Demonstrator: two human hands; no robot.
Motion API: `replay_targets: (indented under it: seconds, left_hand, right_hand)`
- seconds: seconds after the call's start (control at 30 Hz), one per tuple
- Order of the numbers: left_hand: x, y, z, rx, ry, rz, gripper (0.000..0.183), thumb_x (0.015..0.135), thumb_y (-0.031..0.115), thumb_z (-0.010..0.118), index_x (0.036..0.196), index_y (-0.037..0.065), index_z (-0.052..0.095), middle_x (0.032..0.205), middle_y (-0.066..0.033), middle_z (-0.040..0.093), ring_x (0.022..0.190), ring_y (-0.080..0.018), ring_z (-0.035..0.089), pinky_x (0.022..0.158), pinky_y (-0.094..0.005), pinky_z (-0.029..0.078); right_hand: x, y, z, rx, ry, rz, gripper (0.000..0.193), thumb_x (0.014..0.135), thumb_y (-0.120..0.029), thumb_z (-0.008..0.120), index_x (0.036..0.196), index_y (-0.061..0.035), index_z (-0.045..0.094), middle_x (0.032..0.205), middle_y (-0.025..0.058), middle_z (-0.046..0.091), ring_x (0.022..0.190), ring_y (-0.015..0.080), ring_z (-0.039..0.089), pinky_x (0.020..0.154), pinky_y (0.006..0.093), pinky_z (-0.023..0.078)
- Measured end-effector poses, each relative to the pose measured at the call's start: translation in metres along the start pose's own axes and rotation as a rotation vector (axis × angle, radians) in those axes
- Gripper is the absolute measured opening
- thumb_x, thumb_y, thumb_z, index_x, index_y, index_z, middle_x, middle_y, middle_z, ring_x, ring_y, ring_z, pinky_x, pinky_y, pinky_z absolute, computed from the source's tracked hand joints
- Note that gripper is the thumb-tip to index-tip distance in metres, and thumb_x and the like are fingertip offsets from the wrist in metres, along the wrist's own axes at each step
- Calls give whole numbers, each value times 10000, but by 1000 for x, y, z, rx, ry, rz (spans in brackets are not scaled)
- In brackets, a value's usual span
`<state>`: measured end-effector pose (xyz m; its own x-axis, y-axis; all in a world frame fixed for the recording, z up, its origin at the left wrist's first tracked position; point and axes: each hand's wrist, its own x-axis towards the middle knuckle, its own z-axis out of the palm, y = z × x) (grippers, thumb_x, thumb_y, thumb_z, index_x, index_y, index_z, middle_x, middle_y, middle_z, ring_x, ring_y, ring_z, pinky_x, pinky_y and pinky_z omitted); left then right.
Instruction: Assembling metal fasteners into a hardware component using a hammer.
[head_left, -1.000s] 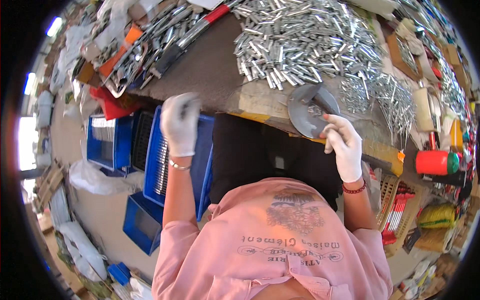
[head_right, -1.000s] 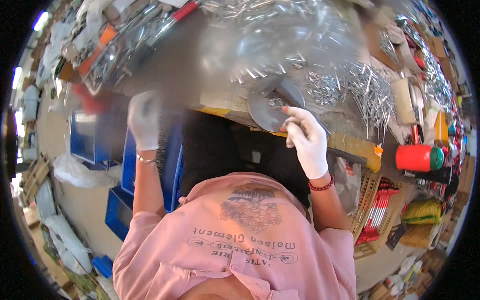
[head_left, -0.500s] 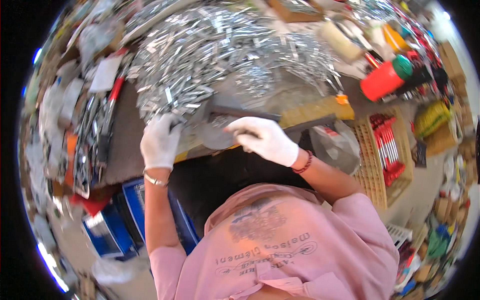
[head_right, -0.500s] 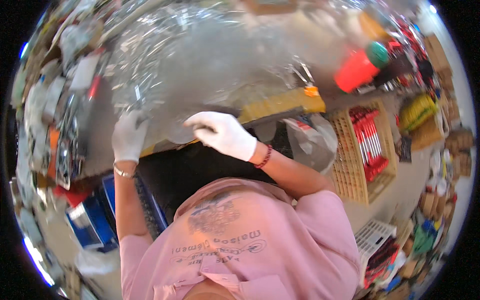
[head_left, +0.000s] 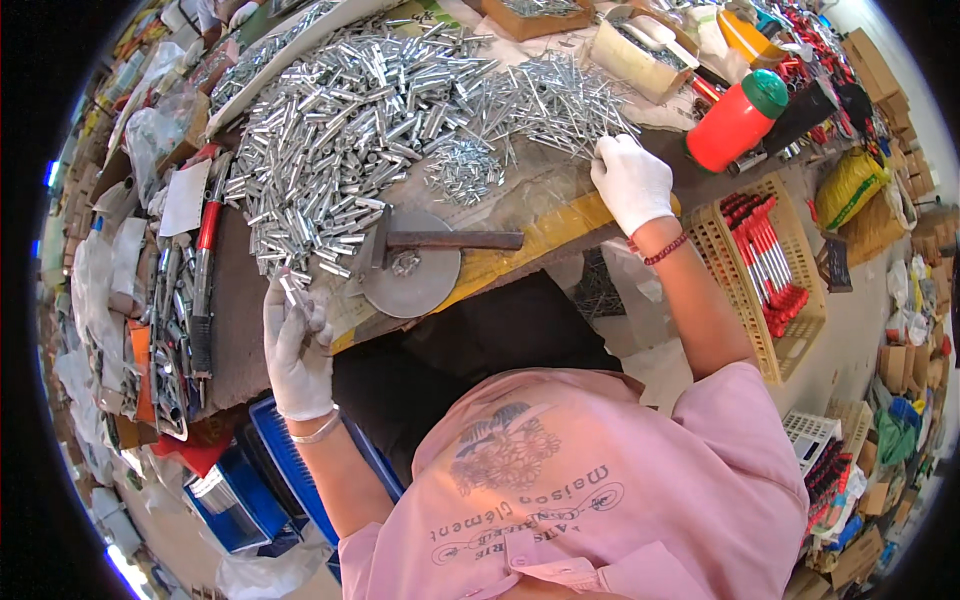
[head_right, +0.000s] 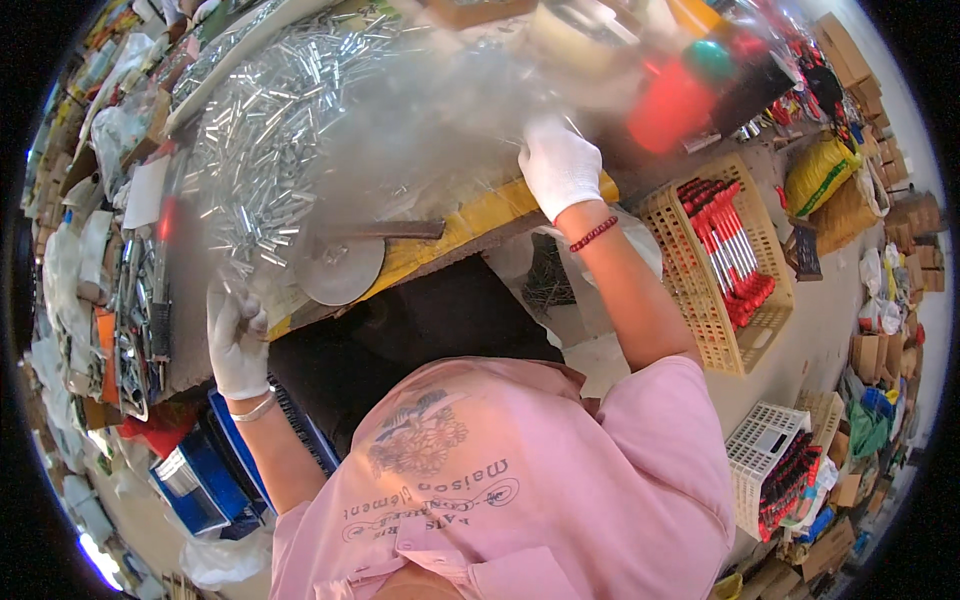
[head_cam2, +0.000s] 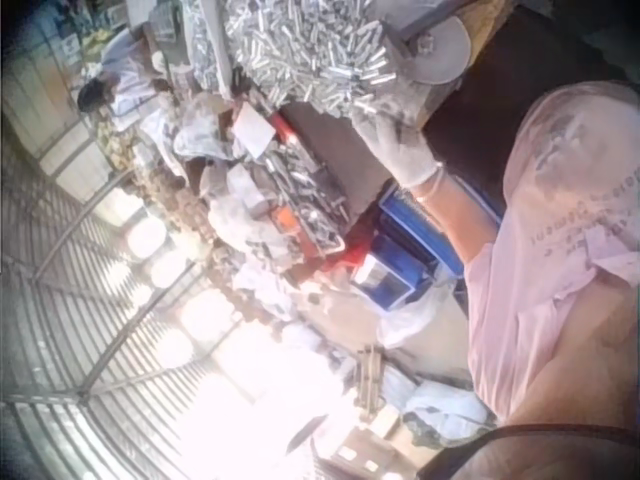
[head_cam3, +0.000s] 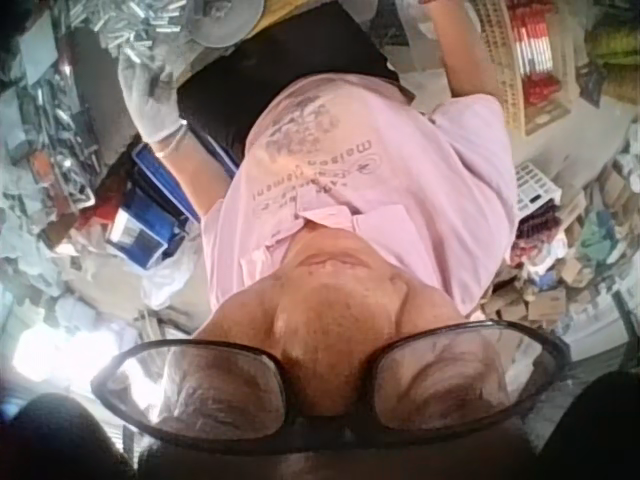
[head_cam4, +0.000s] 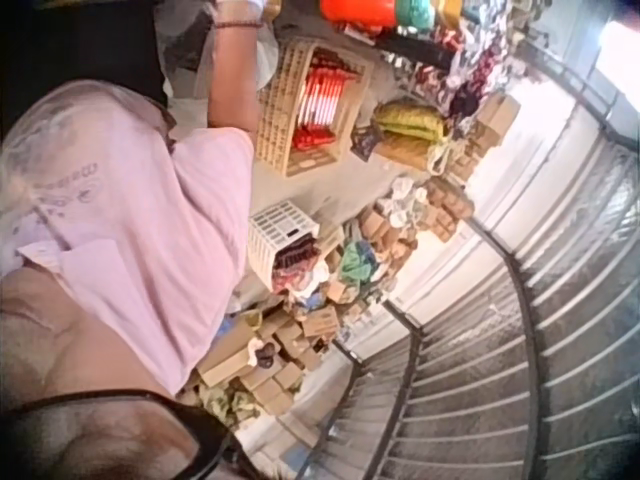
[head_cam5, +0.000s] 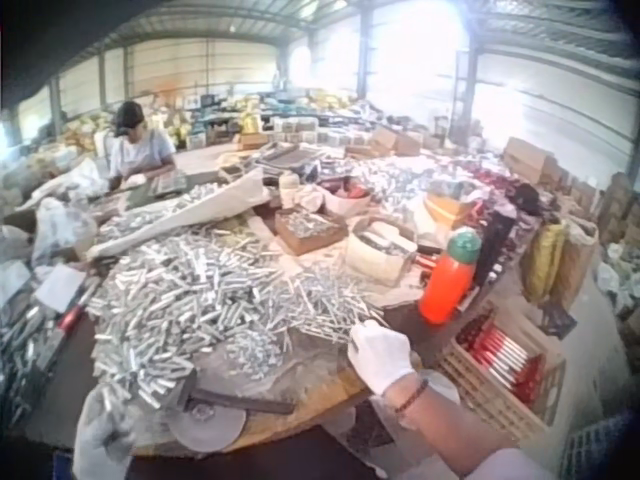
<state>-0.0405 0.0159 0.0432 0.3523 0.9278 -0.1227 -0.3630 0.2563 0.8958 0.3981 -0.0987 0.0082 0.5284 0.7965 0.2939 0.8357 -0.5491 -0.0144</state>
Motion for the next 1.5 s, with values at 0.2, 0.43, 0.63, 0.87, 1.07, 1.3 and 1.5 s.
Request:
replay_targets:
  seconds: [0.2, 0.43, 0.63, 0.87, 1.07, 1.3, 1.5]
  left_hand:
    - [-11, -13, -10, 22, -108, -95, 263, 1050, 59, 648, 1311, 34, 634, 1061, -67, 719, 860, -134, 722, 691, -251, 584]
    - [-10, -18, 21, 610, -50, -96, 184, 1013, 95, 756, 1186, 34, 762, 983, 2, 755, 772, -51, 646, 665, -200, 483]
    - [3, -39, 36, 932, -136, 341, 188, 883, -3, 805, 1069, 26, 800, 1010, -92, 754, 894, -206, 713, 835, -323, 562]
    - [7, -40, 32, 1180, -99, 558, 136, 823, 68, 859, 952, 82, 819, 885, -103, 699, 850, -296, 697, 766, -391, 552]
    - [13, -47, 33, 1155, -126, 519, 109, 840, 133, 858, 942, 110, 827, 886, -90, 697, 854, -300, 693, 767, -401, 549]
    - [11, -43, 20, 1141, -165, 623, 146, 809, 141, 885, 932, 106, 814, 914, -68, 696, 866, -291, 692, 762, -402, 549]
    - [10, -39, 25, 1180, -137, 635, 160, 802, 143, 892, 932, 106, 807, 910, -68, 693, 865, -290, 694, 761, -405, 552]
  right_hand:
    - [6, 7, -23, -75, -106, -49, 98, 912, -187, 697, 973, -111, 690, 992, 137, 733, 890, 378, 748, 756, 515, 603]
    - [13, 14, -12, 66, 66, -255, 78, 904, -173, 724, 979, -160, 710, 984, 87, 711, 911, 333, 735, 770, 469, 599]
    - [41, 8, 30, -35, 115, -408, 55, 888, -169, 742, 873, -156, 691, 906, 48, 639, 840, 284, 719, 717, 423, 593]
    - [5, -45, -20, 804, 181, -314, 138, 952, 36, 670, 1028, -76, 642, 1001, 58, 745, 838, 170, 758, 755, 298, 612]
    - [-52, -130, -37, 1669, -631, -7, 198, 1025, 39, 604, 1215, -11, 635, 1105, 55, 699, 1006, 171, 752, 882, 310, 630]
    - [-56, -138, -42, 616, -132, -723, 57, 901, -121, 757, 956, -134, 759, 928, 47, 674, 919, 294, 698, 800, 415, 582]
    - [-51, -150, -41, 451, -7, -810, 75, 833, -83, 739, 877, -138, 713, 900, 48, 647, 890, 274, 682, 787, 414, 571]
